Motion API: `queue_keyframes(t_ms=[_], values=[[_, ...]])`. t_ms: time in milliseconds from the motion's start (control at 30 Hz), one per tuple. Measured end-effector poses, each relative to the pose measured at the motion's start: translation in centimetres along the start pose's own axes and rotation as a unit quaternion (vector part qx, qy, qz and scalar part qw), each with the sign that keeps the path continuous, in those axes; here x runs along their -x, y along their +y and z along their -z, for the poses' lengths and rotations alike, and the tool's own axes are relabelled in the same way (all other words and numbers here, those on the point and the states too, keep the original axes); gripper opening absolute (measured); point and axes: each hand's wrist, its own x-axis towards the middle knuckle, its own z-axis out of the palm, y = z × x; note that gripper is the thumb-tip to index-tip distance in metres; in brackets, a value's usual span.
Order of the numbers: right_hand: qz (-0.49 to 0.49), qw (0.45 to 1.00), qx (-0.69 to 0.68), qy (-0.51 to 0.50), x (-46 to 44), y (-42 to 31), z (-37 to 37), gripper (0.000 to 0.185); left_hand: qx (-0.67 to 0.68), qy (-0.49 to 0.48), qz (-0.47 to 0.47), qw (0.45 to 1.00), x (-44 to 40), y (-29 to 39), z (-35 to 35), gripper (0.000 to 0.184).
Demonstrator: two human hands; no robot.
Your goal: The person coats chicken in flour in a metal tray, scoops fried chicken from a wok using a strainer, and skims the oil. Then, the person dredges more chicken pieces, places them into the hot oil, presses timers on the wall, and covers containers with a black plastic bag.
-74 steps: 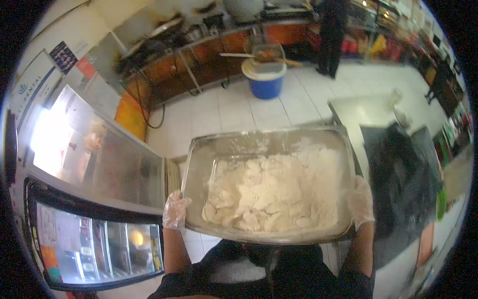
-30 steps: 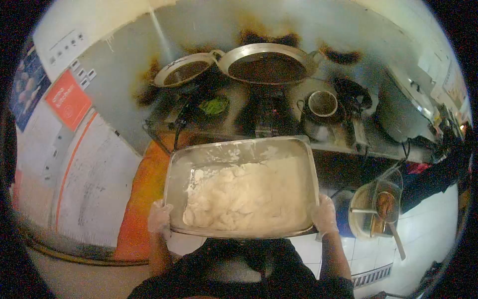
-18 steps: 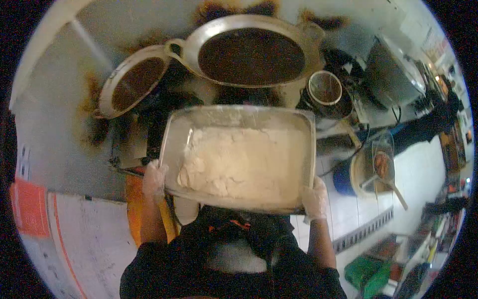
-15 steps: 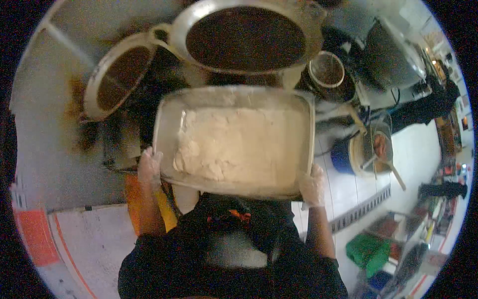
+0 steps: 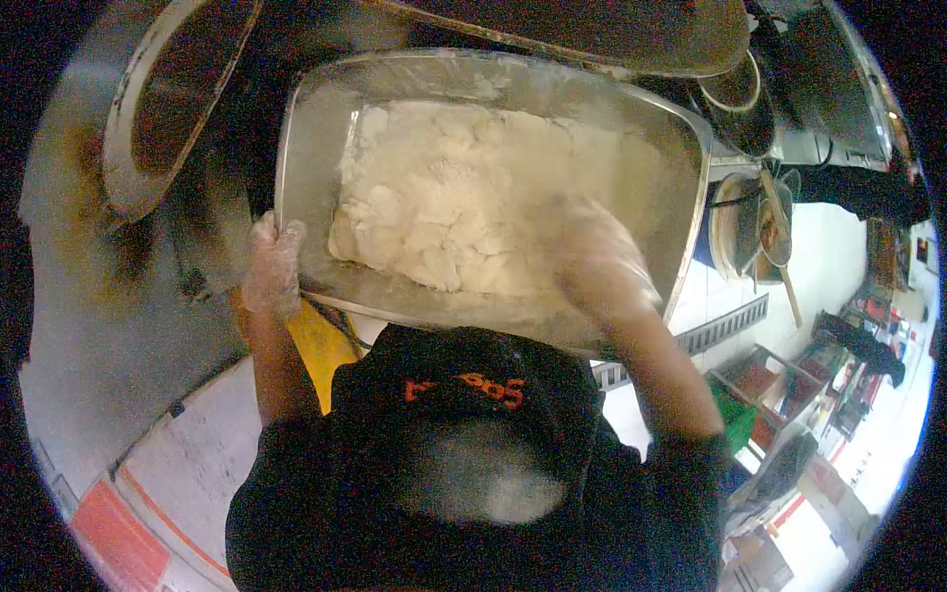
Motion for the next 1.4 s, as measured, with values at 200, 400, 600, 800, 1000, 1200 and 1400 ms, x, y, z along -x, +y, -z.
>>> queue_keyframes(t_ms=[200,400,600,800,1000,1200,1400], values=[[0.303,0.834,0.423,-0.184,-7.5,-4.0,-6.0,0.037,-0.221,0.171,-0.286,0.917,0.6,6.3,0.0,0.035],[0.198,0.928,0.27,-0.164,-7.3,-3.2,-7.2,0.028,-0.241,-0.037,-0.37,0.896,-0.6,5.4,-3.8,0.016],[-0.087,0.971,-0.222,0.012,-9.5,2.2,-6.0,0.028,-0.331,-0.073,-0.385,0.858,-1.4,3.8,-6.1,0.017],[-0.048,0.994,-0.077,0.057,-13.3,4.0,-6.2,0.029,-0.162,-0.12,-0.35,0.915,-3.3,5.2,-4.6,0.014],[-0.028,0.999,-0.004,-0.016,-15.8,2.2,-6.4,0.039,-0.086,-0.251,-0.386,0.883,-6.7,6.6,-6.6,0.014],[0.01,0.998,-0.024,-0.05,-14.9,1.1,-5.7,0.04,0.323,-0.471,-0.197,0.797,-14.4,-2.1,-17.2,0.03],[0.006,0.998,-0.017,-0.056,-14.2,2.3,-8.3,0.057,0.375,-0.501,0.031,0.779,-13.2,-1.4,-13.5,0.035]])
